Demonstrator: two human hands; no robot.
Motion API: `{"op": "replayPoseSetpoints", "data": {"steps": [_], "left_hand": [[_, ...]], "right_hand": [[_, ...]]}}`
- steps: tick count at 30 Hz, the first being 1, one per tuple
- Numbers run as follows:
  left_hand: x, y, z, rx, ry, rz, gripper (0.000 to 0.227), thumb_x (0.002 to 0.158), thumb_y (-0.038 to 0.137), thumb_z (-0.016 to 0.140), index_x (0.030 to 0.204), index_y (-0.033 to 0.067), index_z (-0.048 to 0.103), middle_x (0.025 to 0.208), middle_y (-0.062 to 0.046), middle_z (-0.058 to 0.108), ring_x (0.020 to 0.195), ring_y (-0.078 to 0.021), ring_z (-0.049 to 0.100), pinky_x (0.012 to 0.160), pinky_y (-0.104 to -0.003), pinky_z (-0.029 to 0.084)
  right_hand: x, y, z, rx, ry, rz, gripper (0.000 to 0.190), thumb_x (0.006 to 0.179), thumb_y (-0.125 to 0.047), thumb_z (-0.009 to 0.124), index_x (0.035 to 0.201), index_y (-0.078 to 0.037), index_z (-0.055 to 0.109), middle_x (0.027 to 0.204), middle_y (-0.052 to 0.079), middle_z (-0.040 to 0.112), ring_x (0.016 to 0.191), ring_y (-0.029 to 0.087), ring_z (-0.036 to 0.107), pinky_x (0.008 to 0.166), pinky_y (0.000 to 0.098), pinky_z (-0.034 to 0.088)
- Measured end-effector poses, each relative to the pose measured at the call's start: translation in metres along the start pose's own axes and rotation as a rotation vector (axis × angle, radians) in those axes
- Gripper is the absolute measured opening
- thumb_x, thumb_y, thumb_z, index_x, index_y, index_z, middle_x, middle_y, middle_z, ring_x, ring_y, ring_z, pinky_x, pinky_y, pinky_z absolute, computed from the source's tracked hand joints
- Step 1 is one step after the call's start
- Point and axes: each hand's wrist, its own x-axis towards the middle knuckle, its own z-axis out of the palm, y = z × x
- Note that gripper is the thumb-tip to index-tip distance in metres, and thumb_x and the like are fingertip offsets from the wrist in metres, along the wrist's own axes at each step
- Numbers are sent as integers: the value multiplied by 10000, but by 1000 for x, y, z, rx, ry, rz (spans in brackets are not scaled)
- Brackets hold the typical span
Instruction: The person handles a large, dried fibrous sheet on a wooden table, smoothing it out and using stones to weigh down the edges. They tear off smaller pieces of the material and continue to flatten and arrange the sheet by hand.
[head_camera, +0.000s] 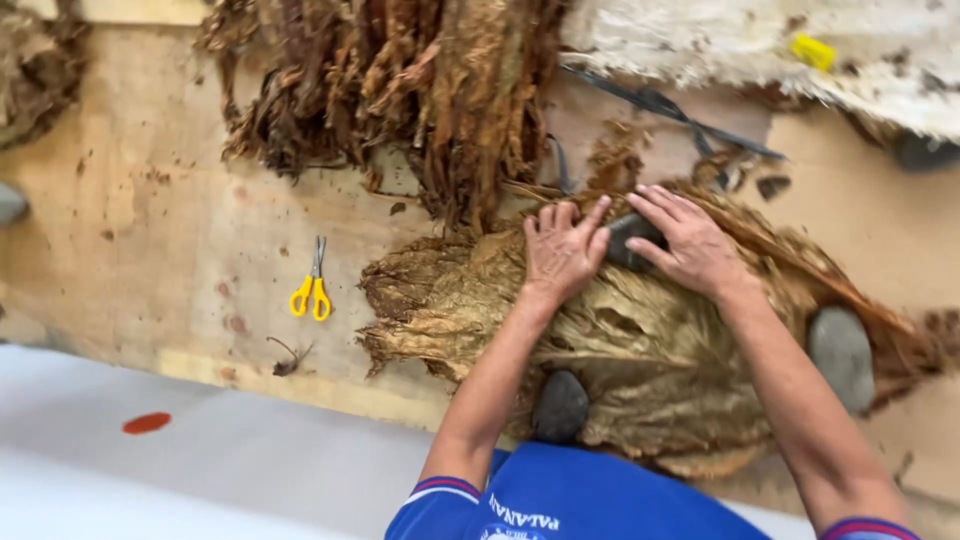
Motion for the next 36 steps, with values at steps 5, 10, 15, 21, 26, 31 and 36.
{"op": "replayPoseSetpoints", "data": {"steps": [5,10,15,21,26,31,36], "left_hand": [[-6,-2,8,-13,66,28,546,1003,638,303,1450,434,541,1073,9,492,1116,-273,538,928,-507,411],[-6,3,-7,59,217,80,504,1002,509,503,1444,307,638,1085,-57,545,992,-294,490,800,-486,390],[-9,0,10,34,169,67,519,1015,574,420,1455,363,595,1145,-45,547,1040,-292,510,849,-500,418],[-49,-6,-10,6,248,253,527,1043,490,500,1471,188,549,1255,-148,656,1223,-321,586,1012,-468,450],[-105,-33,-57,-83,289,229,399,1018,361,581,1335,135,666,1256,-141,679,1219,-316,581,1070,-472,431],[-106,-81,-86,-295,281,-81,277,1044,172,584,1246,22,698,1205,-183,694,1050,-231,674,921,-325,613],[-86,-140,-81,-241,542,-161,288,995,281,588,1132,108,772,1081,-127,748,999,-326,700,865,-447,532]], "right_hand": [[-10,-1,12,-97,-11,39,775,927,-614,602,1572,-199,495,1592,62,507,1541,302,377,1244,457,280],[-1,-21,-1,-111,-188,150,779,979,-660,393,1601,-192,389,1661,50,405,1571,283,277,1293,565,-53],[-11,-11,7,-44,-190,143,809,993,-658,358,1606,-130,381,1648,115,407,1571,324,257,1249,594,36],[-43,-15,-7,-91,2,-27,748,1033,-547,437,1626,-94,389,1627,182,439,1558,426,262,1218,637,114],[-148,-125,-76,-123,-75,-116,573,990,-406,534,1485,-119,498,1623,167,387,1545,322,244,1297,528,54],[-281,-149,-50,-250,-54,-226,558,1018,-508,456,1470,-184,500,1646,139,316,1547,292,200,1307,503,-9],[-372,-130,18,-322,354,18,793,850,-526,584,1577,-238,449,1718,122,362,1653,353,250,1320,608,192]]}}
